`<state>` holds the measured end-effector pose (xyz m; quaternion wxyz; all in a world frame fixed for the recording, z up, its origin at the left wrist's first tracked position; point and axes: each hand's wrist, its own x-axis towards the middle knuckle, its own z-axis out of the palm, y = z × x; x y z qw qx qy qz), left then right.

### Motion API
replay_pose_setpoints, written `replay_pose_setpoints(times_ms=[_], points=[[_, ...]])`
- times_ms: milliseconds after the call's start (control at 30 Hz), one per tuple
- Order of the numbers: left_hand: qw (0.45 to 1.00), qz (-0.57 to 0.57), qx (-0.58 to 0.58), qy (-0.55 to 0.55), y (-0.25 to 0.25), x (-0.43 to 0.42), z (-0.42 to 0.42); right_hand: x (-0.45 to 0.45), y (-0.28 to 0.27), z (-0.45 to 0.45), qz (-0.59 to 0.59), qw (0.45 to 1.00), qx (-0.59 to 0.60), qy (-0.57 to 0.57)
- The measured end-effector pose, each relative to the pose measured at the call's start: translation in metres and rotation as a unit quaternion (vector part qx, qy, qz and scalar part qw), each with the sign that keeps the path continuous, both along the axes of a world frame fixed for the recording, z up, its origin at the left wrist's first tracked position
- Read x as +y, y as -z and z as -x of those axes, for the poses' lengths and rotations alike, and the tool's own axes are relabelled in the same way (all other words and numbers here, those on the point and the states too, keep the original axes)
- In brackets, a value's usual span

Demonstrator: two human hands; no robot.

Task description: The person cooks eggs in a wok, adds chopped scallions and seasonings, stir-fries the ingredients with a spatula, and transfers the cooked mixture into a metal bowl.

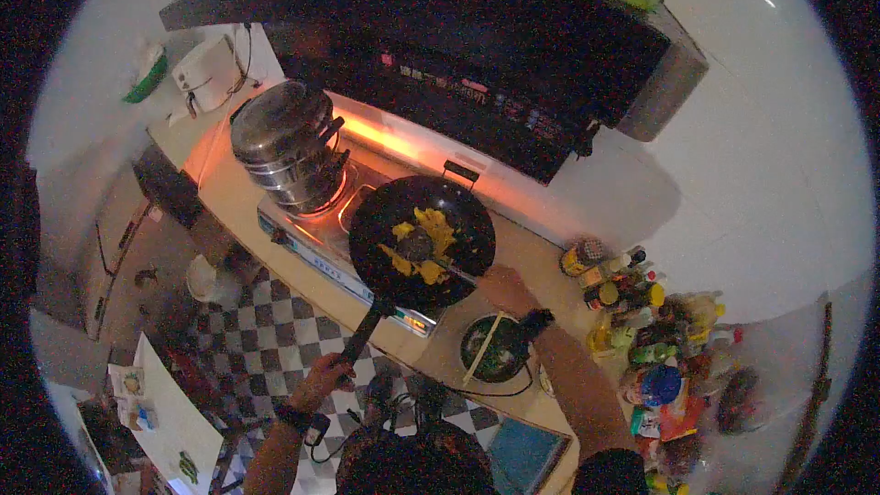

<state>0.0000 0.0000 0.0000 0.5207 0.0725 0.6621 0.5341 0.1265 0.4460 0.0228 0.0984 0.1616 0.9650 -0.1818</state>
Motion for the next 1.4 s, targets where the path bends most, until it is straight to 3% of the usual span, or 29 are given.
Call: replay_pose_setpoints(times_ms=[67, 100, 167, 267, 333, 400, 467, 500, 567, 667, 700, 767, 1000, 1067, 1100, 1133, 1200, 1233, 1300, 1367, 1400], points=[[1.0, 0.004, 0.01, 0.013, -0.001, 0.01, -0.004, -0.01, 0.013, 0.022, -0.074, 0.996, 0.039, -0.033], [0.998, 0.038, 0.043, 0.019, -0.025, -0.009, 0.017, -0.024, 0.014, 0.038, -0.088, 0.993, 0.063, -0.039], [1.0, 0.005, -0.004, -0.023, -0.022, 0.0, 0.004, -0.023, -0.015, 0.037, 0.081, 0.985, -0.022, 0.148], [1.0, 0.01, -0.013, -0.027, -0.009, 0.0, -0.004, -0.019, -0.008, 0.028, 0.11, 0.969, -0.029, 0.219], [0.999, 0.023, -0.008, -0.022, -0.015, -0.001, -0.004, -0.002, 0.054, 0.026, 0.077, 0.984, -0.043, 0.157], [0.999, 0.031, -0.004, -0.022, -0.015, 0.0, -0.004, 0.001, 0.057, 0.027, 0.038, 0.994, -0.058, 0.09], [1.0, 0.013, 0.002, -0.009, -0.009, -0.002, -0.002, -0.018, 0.011, 0.032, 0.106, 0.964, -0.045, 0.24], [1.0, 0.012, 0.003, -0.009, -0.008, -0.003, -0.002, -0.014, 0.015, 0.028, 0.105, 0.964, -0.044, 0.24], [1.0, -0.005, 0.003, 0.001, -0.006, -0.004, 0.001, -0.003, 0.027, 0.021, -0.038, 0.999, -0.01, 0.033], [1.0, -0.002, 0.017, 0.005, 0.0, -0.006, 0.002, -0.017, -0.02, 0.007, -0.054, 0.997, 0.01, 0.052], [1.0, 0.0, 0.016, 0.006, 0.002, -0.007, 0.002, -0.018, -0.022, 0.004, -0.058, 0.996, 0.016, 0.06], [1.0, -0.013, 0.006, -0.001, 0.006, -0.006, 0.004, -0.007, 0.011, -0.001, -0.183, 0.983, 0.014, -0.005], [0.999, 0.035, 0.01, 0.026, -0.003, 0.004, 0.015, -0.002, 0.001, 0.002, -0.22, 0.966, -0.05, -0.127], [0.996, 0.012, -0.011, 0.088, 0.002, 0.006, 0.027, -0.009, -0.02, -0.014, -0.23, 0.972, 0.051, -0.015], [0.995, 0.014, -0.013, 0.095, -0.007, 0.015, 0.031, -0.012, -0.018, -0.027, -0.229, 0.972, 0.047, -0.009], [0.993, -0.014, -0.02, 0.116, -0.024, 0.031, 0.033, -0.015, -0.016, -0.042, -0.126, 0.987, 0.096, 0.038], [0.987, -0.05, -0.026, 0.151, -0.03, 0.047, 0.035, -0.04, -0.025, -0.066, -0.033, 0.984, 0.147, 0.098], [0.983, -0.042, -0.088, 0.157, -0.024, 0.055, 0.041, -0.065, -0.045, -0.078, 0.101, 0.952, 0.127, 0.258], [0.973, -0.036, -0.144, 0.179, 0.013, 0.062, 0.058, -0.109, -0.074, -0.092, 0.229, 0.872, 0.118, 0.417], [0.888, -0.24, -0.358, 0.16, 0.084, 0.049, 0.067, -0.156, -0.088, -0.107, 0.319, 0.792, 0.253, 0.455], [0.884, -0.234, -0.367, 0.169, 0.062, 0.045, 0.061, -0.179, -0.095, -0.121, 0.315, 0.787, 0.251, 0.467]])
